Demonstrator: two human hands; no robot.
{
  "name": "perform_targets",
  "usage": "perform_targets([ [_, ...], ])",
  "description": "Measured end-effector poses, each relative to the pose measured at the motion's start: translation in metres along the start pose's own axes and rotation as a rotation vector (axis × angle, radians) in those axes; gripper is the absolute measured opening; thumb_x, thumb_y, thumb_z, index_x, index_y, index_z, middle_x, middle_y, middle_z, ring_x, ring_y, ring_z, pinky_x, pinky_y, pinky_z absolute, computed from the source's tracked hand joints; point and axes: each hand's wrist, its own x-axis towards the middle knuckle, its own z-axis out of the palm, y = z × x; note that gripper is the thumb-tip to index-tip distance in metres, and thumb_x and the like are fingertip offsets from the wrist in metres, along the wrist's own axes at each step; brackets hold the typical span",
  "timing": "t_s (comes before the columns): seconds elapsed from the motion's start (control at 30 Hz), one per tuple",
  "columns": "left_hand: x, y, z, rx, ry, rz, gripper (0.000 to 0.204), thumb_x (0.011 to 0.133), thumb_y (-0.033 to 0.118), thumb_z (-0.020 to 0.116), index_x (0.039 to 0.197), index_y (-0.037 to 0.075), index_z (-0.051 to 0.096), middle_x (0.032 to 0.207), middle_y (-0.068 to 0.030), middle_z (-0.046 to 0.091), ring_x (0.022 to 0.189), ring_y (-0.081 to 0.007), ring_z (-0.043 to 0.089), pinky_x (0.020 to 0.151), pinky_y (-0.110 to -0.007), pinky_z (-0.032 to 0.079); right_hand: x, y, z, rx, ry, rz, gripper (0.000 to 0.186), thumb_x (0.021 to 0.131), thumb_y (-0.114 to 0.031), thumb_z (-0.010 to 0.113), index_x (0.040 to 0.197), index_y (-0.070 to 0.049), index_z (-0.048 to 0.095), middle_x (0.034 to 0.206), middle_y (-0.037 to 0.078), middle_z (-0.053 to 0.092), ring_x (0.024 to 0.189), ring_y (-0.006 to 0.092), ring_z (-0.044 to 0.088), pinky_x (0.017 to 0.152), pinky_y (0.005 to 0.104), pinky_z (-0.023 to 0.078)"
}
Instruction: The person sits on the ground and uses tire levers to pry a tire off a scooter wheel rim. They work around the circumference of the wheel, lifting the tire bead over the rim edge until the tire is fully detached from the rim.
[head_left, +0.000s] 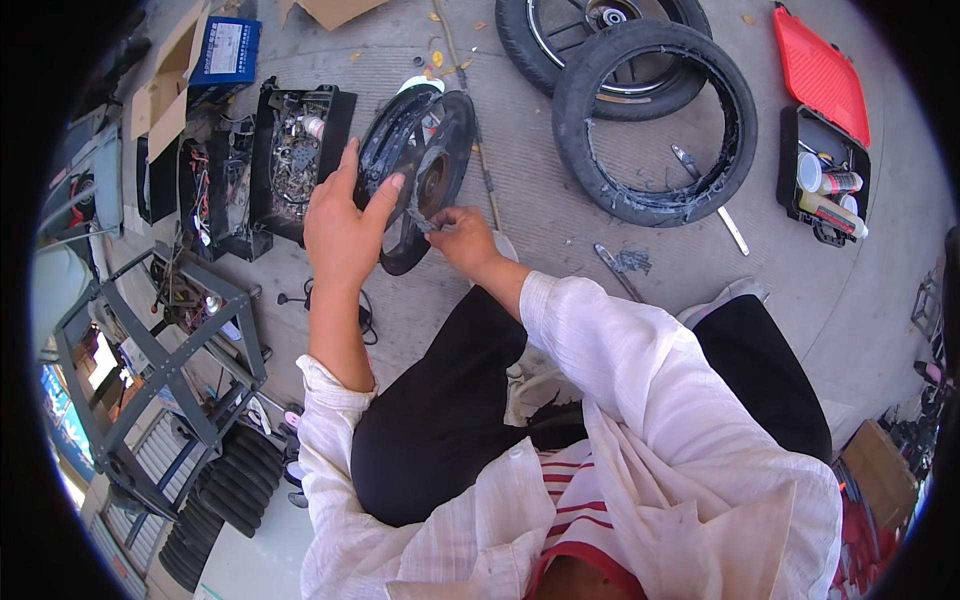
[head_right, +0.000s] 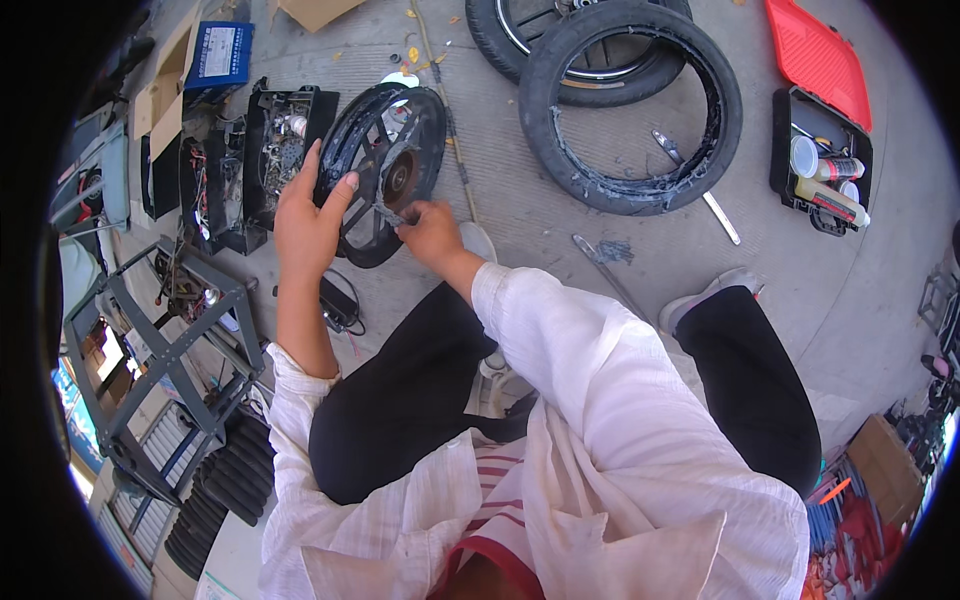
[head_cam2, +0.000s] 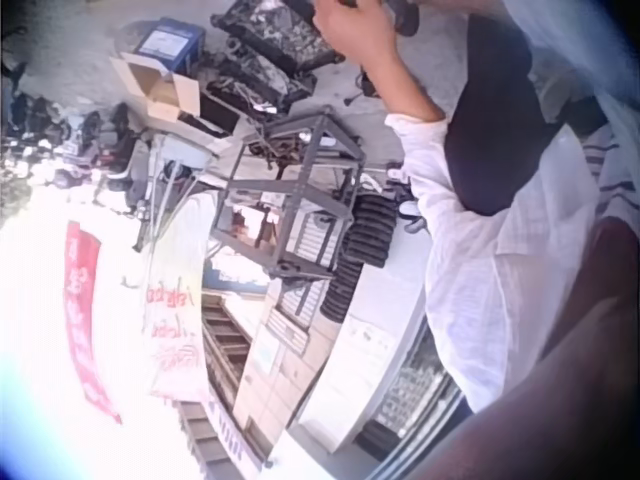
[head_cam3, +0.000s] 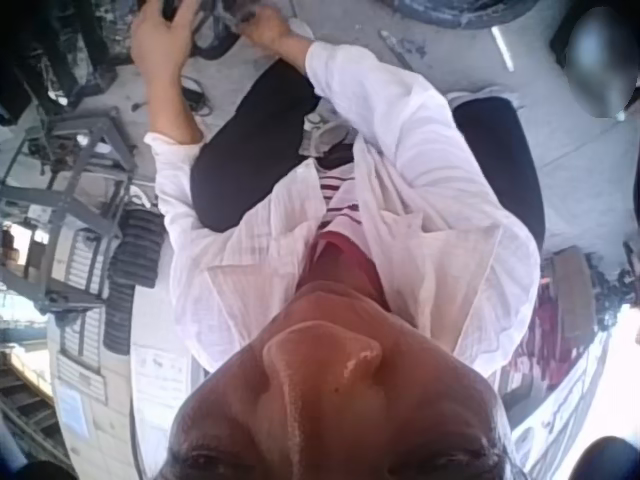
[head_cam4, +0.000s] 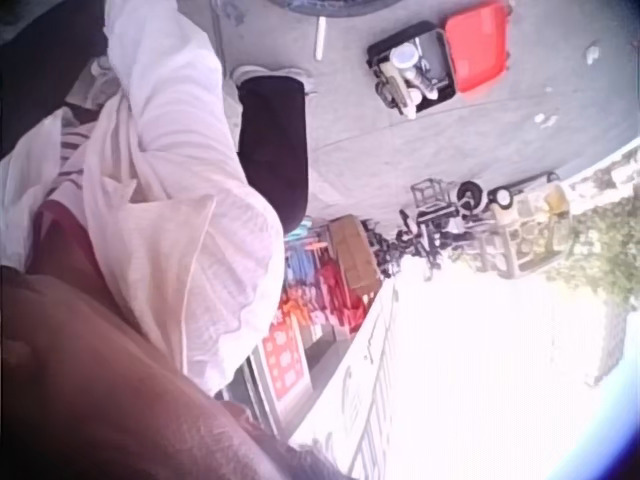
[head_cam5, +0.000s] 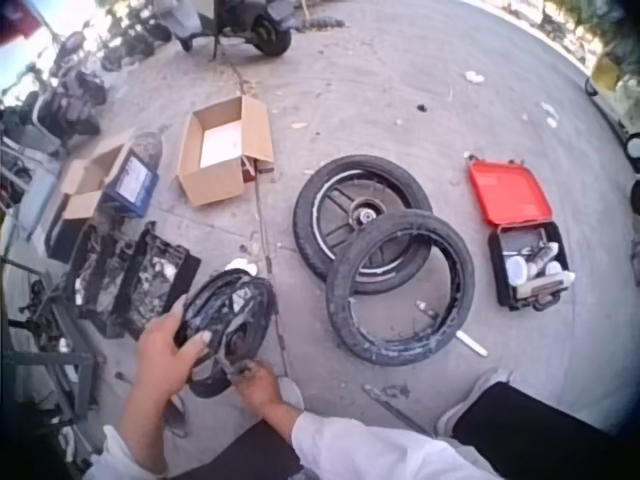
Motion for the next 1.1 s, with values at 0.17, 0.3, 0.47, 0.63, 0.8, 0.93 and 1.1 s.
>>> perform_targets([
  [0.17, 0.000, -0.004, -0.002, -0.021, 0.005, -0.018, 0.066, 0.087, 0.044, 0.070, 0.141, 0.009, 0.055, 0.106, -0.0187, 0.068, 0.101, -0.0348, 0.062, 0.087, -0.042, 0.049, -0.025, -0.044, -0.033, -0.199, 0.175, -0.433, 0.020, 0.080, -0.008, 0.074, 0.099, -0.004, 0.070, 0.103, 0.011, 0.059, 0.092, 0.0206, 0.058, 0.080, 0.0335, 0.049],
  [0.3, -0.002, -0.009, -0.002, -0.011, 0.010, -0.033, 0.067, 0.087, 0.045, 0.070, 0.142, 0.010, 0.054, 0.108, -0.0192, 0.068, 0.102, -0.0354, 0.062, 0.088, -0.043, 0.049, -0.028, -0.092, -0.069, -0.155, 0.114, -0.523, 0.019, 0.080, -0.009, 0.074, 0.099, -0.004, 0.070, 0.106, 0.009, 0.060, 0.095, 0.0199, 0.058, 0.080, 0.0353, 0.049],
  [0.47, -0.006, -0.011, -0.005, -0.016, 0.002, -0.057, 0.067, 0.088, 0.045, 0.069, 0.144, 0.012, 0.053, 0.112, -0.0199, 0.068, 0.105, -0.0360, 0.061, 0.090, -0.044, 0.048, -0.023, -0.122, -0.136, -0.110, -0.020, -0.715, 0.013, 0.084, -0.007, 0.072, 0.097, -0.007, 0.069, 0.123, 0.010, 0.063, 0.109, 0.0183, 0.060, 0.094, 0.0346, 0.047],
  [0.63, -0.007, -0.009, -0.006, -0.033, -0.028, -0.107, 0.067, 0.089, 0.045, 0.068, 0.145, 0.012, 0.051, 0.119, -0.0196, 0.066, 0.112, -0.0369, 0.060, 0.097, -0.044, 0.045, -0.041, -0.137, -0.218, 0.302, -0.254, -0.479, 0.006, 0.089, -0.008, 0.070, 0.094, -0.009, 0.066, 0.124, 0.016, 0.067, 0.117, 0.0231, 0.061, 0.107, 0.0406, 0.041],
  [0.8, -0.010, -0.017, -0.001, -0.059, -0.027, -0.082, 0.066, 0.091, 0.041, 0.068, 0.146, 0.010, 0.049, 0.124, -0.0220, 0.065, 0.116, -0.0375, 0.059, 0.100, -0.043, 0.044, -0.057, -0.127, -0.313, 0.232, -0.129, -0.367, 0.013, 0.094, -0.015, 0.068, 0.104, -0.007, 0.064, 0.106, 0.012, 0.072, 0.108, 0.0246, 0.067, 0.104, 0.0427, 0.045],
  [0.93, -0.010, -0.020, 0.002, -0.075, -0.006, -0.064, 0.064, 0.092, 0.040, 0.068, 0.145, 0.009, 0.050, 0.123, -0.0232, 0.065, 0.114, -0.0385, 0.061, 0.100, -0.043, 0.044, -0.064, -0.112, -0.350, 0.219, 0.111, -0.075, 0.021, 0.097, -0.018, 0.065, 0.113, -0.006, 0.060, 0.100, 0.009, 0.071, 0.090, 0.0208, 0.071, 0.088, 0.0379, 0.055],
  [1.1, -0.010, -0.010, 0.002, -0.057, -0.014, -0.052, 0.063, 0.092, 0.038, 0.069, 0.145, 0.009, 0.050, 0.123, -0.0228, 0.065, 0.114, -0.0379, 0.061, 0.099, -0.043, 0.044, -0.042, -0.071, -0.381, -0.046, 0.132, 0.214, 0.028, 0.097, -0.019, 0.064, 0.120, -0.005, 0.059, 0.097, 0.008, 0.070, 0.083, 0.0194, 0.071, 0.077, 0.0337, 0.057],
])
